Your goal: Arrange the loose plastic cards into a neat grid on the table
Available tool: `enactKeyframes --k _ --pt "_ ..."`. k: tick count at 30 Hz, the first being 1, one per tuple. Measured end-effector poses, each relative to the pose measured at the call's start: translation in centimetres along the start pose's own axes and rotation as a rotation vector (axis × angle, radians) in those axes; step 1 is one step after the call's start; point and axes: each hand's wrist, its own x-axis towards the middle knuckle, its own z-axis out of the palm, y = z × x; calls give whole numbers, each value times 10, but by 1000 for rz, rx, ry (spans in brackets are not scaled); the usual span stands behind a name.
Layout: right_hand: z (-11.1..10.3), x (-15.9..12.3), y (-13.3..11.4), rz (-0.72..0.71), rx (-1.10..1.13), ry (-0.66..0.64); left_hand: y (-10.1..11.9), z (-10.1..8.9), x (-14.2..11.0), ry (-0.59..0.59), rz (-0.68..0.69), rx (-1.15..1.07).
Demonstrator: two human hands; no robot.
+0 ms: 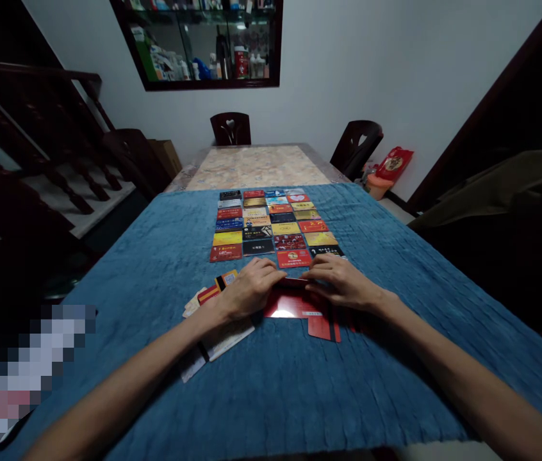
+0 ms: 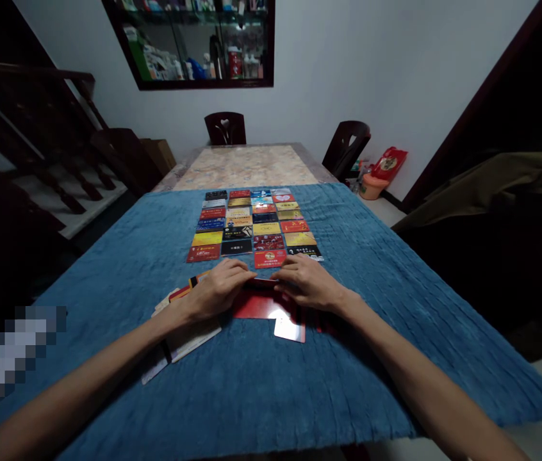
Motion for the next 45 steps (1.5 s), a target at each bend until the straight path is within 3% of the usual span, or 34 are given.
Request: enactKeyframes --k 3,19,34,45 --pt "4 -1 5 19 6 3 -3 1 0 36 -21 -45" --pt "10 -2 7 117 -14 50 -9 2 -3 -10 -107 -174" --pt "18 -1 6 128 -37 111 -7 1 -5 -38 -124 -140" --pt "24 3 4 53 -224 303 -7 -3 -1 50 -193 -130"
